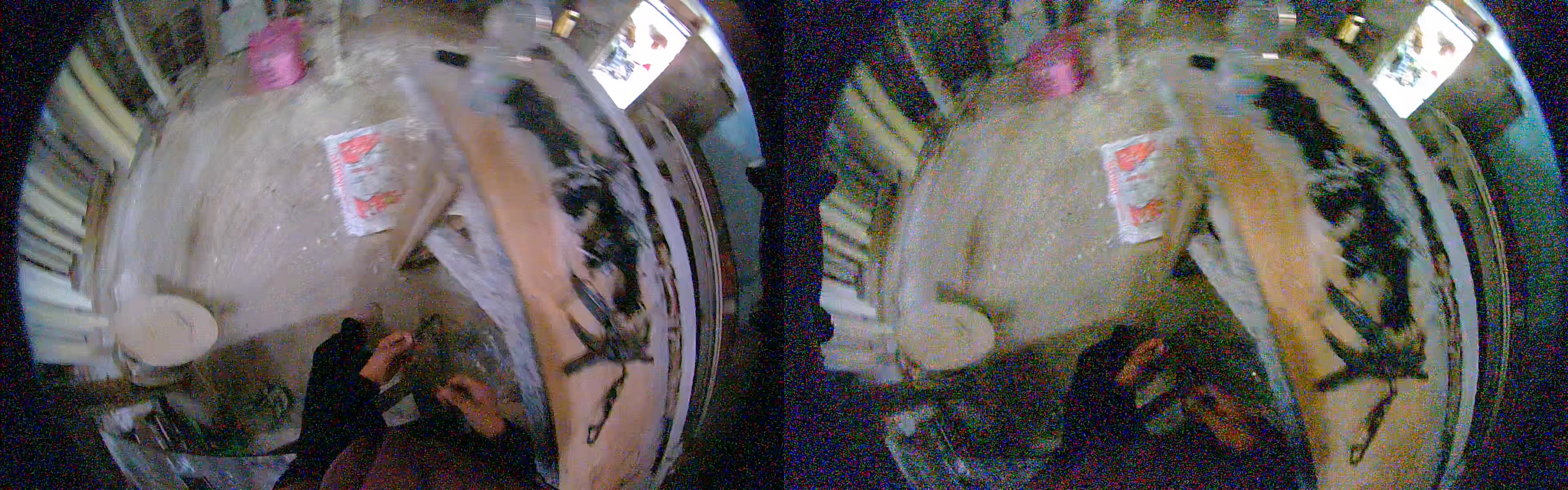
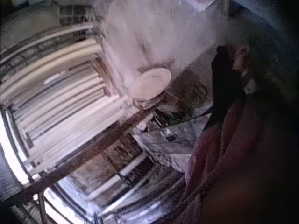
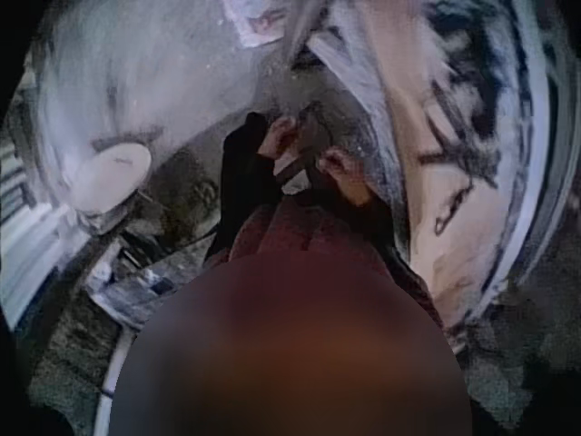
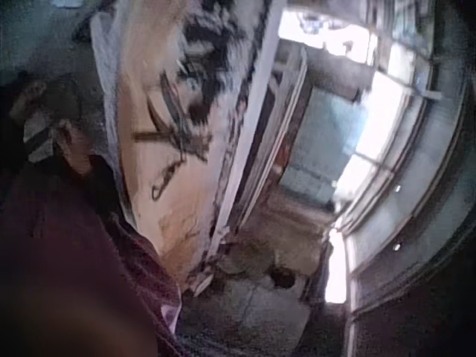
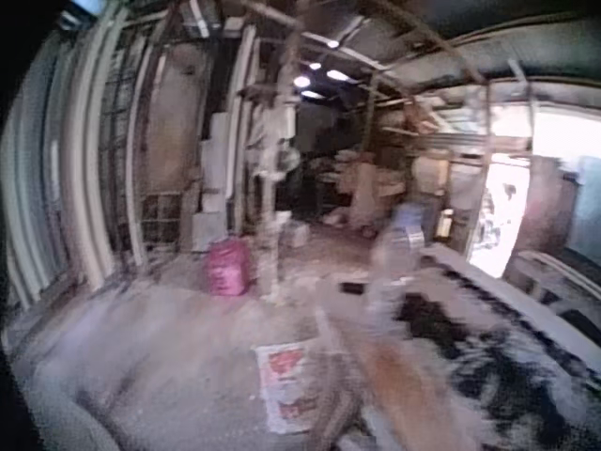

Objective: The person handles a bundle of black cables, separating and arranging them on a wooden workbench. Another person wipes a long white object in the background.

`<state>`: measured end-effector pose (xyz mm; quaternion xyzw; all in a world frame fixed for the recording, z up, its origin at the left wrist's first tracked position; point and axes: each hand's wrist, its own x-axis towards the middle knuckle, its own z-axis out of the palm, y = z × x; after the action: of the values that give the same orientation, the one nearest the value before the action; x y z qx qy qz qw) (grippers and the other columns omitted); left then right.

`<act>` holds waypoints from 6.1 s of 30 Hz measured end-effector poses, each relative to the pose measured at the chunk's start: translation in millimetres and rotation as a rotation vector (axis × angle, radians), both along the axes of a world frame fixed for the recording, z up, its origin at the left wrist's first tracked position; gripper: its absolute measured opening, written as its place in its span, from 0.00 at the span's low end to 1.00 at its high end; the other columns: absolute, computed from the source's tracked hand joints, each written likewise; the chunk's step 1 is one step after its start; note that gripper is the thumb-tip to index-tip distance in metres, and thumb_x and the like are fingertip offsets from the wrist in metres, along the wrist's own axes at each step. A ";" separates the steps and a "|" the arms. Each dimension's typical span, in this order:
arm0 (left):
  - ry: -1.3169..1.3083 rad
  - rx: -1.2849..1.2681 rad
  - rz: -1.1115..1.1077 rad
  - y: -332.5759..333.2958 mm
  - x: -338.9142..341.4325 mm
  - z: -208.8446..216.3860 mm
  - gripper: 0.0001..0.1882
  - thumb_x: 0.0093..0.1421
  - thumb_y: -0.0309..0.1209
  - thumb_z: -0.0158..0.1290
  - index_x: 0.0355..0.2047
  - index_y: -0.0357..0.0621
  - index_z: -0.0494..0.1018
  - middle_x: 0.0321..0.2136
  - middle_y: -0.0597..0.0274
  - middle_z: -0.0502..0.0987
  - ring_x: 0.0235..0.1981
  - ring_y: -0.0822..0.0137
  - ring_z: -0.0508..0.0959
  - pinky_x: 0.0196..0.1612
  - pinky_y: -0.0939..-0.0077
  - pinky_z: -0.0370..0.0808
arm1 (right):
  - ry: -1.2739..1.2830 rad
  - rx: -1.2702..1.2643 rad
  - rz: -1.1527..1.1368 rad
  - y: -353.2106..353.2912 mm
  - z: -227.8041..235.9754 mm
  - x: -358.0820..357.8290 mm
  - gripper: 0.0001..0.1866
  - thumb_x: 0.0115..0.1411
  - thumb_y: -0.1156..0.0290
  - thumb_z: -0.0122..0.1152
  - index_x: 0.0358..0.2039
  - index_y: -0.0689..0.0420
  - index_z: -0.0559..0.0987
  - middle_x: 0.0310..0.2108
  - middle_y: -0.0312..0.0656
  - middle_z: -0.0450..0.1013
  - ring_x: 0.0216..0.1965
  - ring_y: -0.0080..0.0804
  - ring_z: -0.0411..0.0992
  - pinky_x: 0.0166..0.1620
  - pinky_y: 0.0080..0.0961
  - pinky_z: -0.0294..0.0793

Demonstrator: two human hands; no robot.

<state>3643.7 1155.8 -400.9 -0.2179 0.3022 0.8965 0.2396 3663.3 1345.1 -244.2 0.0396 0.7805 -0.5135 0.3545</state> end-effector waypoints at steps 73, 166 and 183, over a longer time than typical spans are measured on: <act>0.695 -1.027 -0.253 0.4 -125.5 -105.9 0.12 0.51 0.32 0.42 0.32 0.37 0.66 0.28 0.47 0.72 0.30 0.47 0.71 0.33 0.60 0.68 | 0.295 0.212 -0.482 -26.8 -299.9 -67.0 0.11 0.51 0.72 0.49 0.36 0.58 0.72 0.32 0.44 0.71 0.34 0.32 0.69 0.36 0.26 0.70; 1.073 -0.223 -0.728 496.7 65.2 217.5 0.07 0.53 0.30 0.47 0.31 0.41 0.71 0.19 0.71 0.68 0.20 0.79 0.67 0.23 0.86 0.64 | 1.187 -0.354 -1.684 373.4 124.4 163.5 0.04 0.51 0.75 0.54 0.27 0.60 0.69 0.28 0.39 0.70 0.29 0.26 0.70 0.36 0.22 0.72; 0.808 -0.050 -0.396 478.8 13.3 251.4 0.07 0.54 0.31 0.46 0.29 0.42 0.64 0.25 0.60 0.70 0.30 0.62 0.75 0.26 0.81 0.69 | 0.658 -0.394 -1.456 369.1 111.8 169.3 0.07 0.52 0.74 0.53 0.32 0.60 0.70 0.27 0.40 0.71 0.27 0.25 0.70 0.31 0.19 0.70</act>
<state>3656.9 1634.6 -149.5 0.2060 0.4289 0.8390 0.2640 3832.6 1714.1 -132.4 0.3203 0.5188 -0.7278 -0.3138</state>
